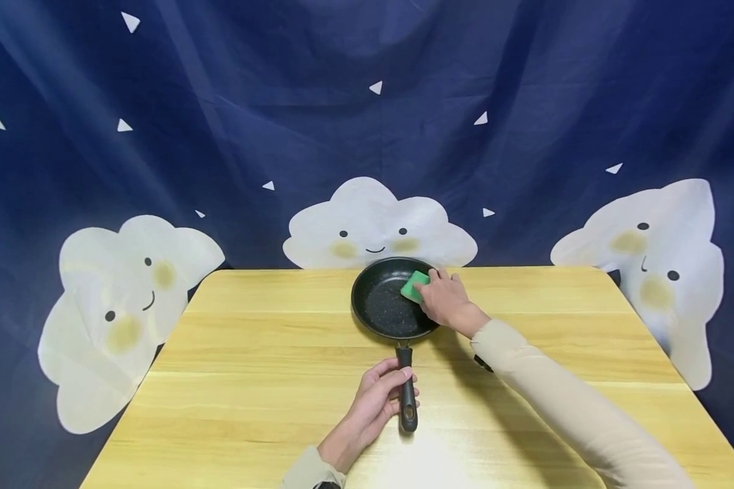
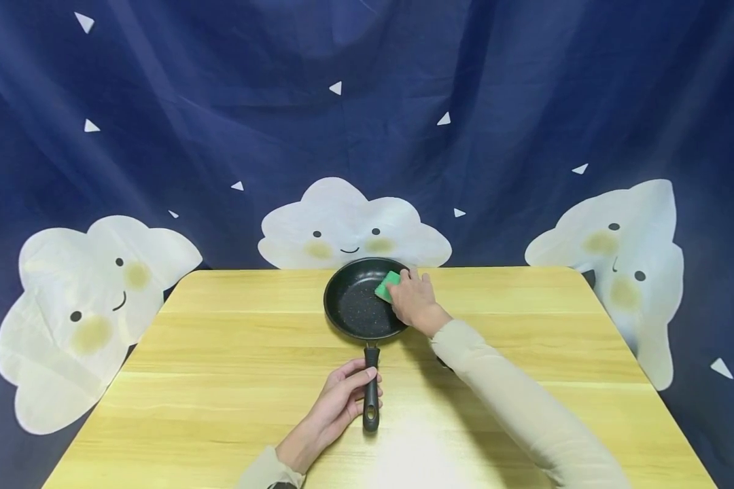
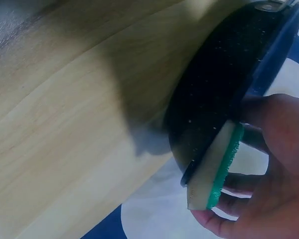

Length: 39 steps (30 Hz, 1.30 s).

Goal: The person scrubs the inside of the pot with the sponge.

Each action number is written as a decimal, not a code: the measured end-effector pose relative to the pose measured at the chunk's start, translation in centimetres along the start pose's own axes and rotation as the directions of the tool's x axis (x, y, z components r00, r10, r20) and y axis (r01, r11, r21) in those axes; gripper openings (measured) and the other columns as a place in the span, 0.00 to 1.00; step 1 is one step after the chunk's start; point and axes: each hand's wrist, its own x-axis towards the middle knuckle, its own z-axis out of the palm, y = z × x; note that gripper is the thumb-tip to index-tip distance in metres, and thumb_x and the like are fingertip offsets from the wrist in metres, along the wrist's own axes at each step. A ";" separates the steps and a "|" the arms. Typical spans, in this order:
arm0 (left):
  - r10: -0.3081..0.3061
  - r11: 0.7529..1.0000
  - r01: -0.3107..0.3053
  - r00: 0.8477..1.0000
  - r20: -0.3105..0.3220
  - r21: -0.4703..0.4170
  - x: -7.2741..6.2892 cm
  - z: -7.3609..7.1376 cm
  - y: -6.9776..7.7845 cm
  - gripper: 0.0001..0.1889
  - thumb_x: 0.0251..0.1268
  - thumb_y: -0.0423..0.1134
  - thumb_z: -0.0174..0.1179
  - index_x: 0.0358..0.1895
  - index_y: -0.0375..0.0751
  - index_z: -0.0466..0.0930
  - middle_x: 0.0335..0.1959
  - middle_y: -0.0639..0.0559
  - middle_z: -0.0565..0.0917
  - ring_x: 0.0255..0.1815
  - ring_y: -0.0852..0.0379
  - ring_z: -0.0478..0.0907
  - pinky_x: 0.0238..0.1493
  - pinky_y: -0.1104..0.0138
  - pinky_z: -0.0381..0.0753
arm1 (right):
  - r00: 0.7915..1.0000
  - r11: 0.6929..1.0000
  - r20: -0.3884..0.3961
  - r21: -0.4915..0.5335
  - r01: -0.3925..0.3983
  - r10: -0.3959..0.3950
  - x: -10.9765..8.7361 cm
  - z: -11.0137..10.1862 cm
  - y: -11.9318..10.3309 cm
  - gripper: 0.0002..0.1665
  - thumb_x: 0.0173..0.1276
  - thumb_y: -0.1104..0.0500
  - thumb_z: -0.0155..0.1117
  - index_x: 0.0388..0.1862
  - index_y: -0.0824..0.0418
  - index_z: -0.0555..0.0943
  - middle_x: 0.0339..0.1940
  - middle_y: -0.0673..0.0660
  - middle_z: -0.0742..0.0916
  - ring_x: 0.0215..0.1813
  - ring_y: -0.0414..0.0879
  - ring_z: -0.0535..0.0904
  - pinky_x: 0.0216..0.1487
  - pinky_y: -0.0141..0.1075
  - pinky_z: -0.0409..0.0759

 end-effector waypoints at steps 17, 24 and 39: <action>-0.007 1.000 0.007 1.000 0.014 -0.009 0.0 -0.1 0.1 0.24 0.70 0.38 0.65 0.63 0.30 0.72 0.43 0.45 0.83 0.37 0.55 0.83 0.38 0.63 0.89 | 1.000 1.000 0.010 0.015 0.004 -0.004 -1.4 -0.7 0.0 0.19 0.72 0.52 0.68 0.59 0.52 0.86 0.50 0.67 0.81 0.51 0.63 0.72 0.42 0.52 0.74; -0.006 1.000 0.006 1.000 0.022 -0.002 0.0 -0.1 0.1 0.26 0.70 0.39 0.64 0.64 0.26 0.70 0.43 0.45 0.83 0.38 0.55 0.83 0.38 0.63 0.89 | 1.000 1.000 0.006 0.012 0.001 -0.001 -2.0 -1.1 -0.1 0.16 0.70 0.53 0.68 0.55 0.52 0.86 0.47 0.66 0.81 0.49 0.63 0.74 0.43 0.53 0.76; -0.010 1.000 0.010 1.000 0.028 0.005 0.0 -0.2 0.1 0.26 0.72 0.38 0.62 0.66 0.24 0.70 0.43 0.45 0.83 0.38 0.55 0.82 0.39 0.63 0.88 | 1.000 0.998 0.025 0.064 0.011 -0.012 -2.5 -1.3 -0.4 0.19 0.70 0.51 0.70 0.59 0.51 0.87 0.47 0.66 0.81 0.49 0.63 0.73 0.45 0.56 0.78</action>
